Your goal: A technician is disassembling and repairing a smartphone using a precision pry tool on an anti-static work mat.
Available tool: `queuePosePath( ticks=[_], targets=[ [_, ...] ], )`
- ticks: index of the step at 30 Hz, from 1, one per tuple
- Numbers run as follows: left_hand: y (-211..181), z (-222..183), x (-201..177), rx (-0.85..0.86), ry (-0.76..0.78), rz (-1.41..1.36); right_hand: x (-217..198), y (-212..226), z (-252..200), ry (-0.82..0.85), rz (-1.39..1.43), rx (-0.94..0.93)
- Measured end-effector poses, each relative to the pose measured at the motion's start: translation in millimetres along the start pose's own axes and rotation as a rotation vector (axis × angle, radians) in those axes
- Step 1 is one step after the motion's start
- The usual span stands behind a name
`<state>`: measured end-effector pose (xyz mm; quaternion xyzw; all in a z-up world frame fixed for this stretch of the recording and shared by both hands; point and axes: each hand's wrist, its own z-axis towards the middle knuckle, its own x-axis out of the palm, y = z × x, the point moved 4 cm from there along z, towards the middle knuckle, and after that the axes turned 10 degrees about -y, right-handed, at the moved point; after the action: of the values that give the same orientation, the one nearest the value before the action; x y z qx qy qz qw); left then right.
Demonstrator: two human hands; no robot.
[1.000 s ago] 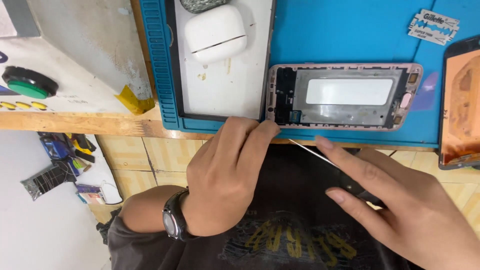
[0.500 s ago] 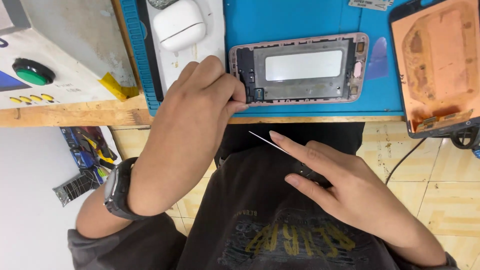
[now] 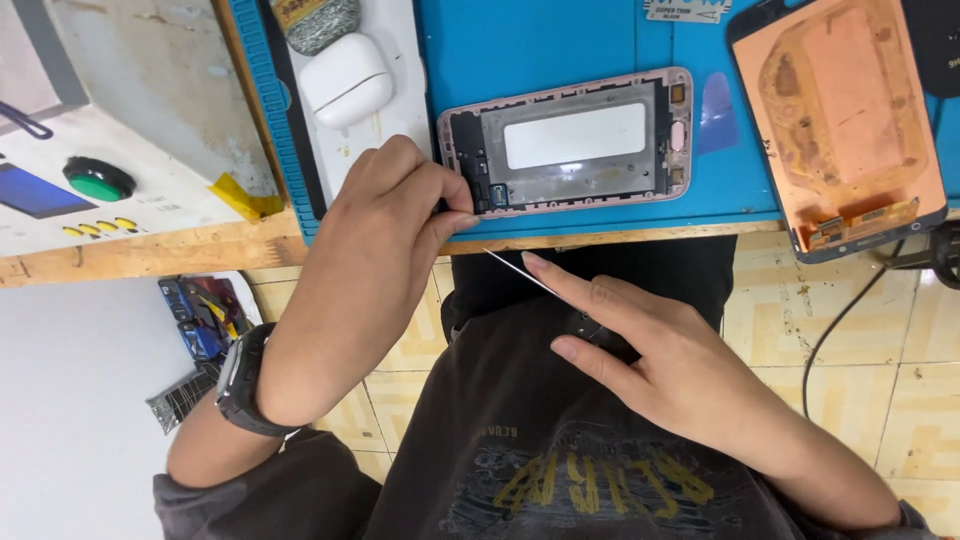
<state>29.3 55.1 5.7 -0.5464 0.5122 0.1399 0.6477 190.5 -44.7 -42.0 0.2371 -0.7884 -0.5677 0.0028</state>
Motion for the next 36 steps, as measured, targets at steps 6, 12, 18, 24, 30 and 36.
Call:
queuePosePath(
  ticks=[6,12,18,24,30,36],
  targets=[
    [2.0,-0.4,2.0,0.000,0.016,0.016,-3.8,7.9,6.0,-0.030,0.071,0.088],
    [0.5,-5.4,-4.7,0.016,-0.050,-0.026,-7.8,11.8,6.8,-0.068,0.080,0.177],
    [-2.7,-21.1,-31.0,-0.011,-0.284,-0.022,-12.6,7.4,2.1,-0.049,-0.172,0.183],
    [10.0,-37.2,-15.0,0.199,-0.398,0.120,-35.3,9.5,7.9,0.014,-1.282,-0.298],
    [21.4,-25.9,-2.5,0.189,-0.366,0.021,-42.8,24.4,40.5,0.021,-1.310,-0.322],
    [21.3,-15.8,2.6,0.173,-0.274,0.068,-43.2,14.0,45.4,-0.041,-1.058,-0.233]
  ],
)
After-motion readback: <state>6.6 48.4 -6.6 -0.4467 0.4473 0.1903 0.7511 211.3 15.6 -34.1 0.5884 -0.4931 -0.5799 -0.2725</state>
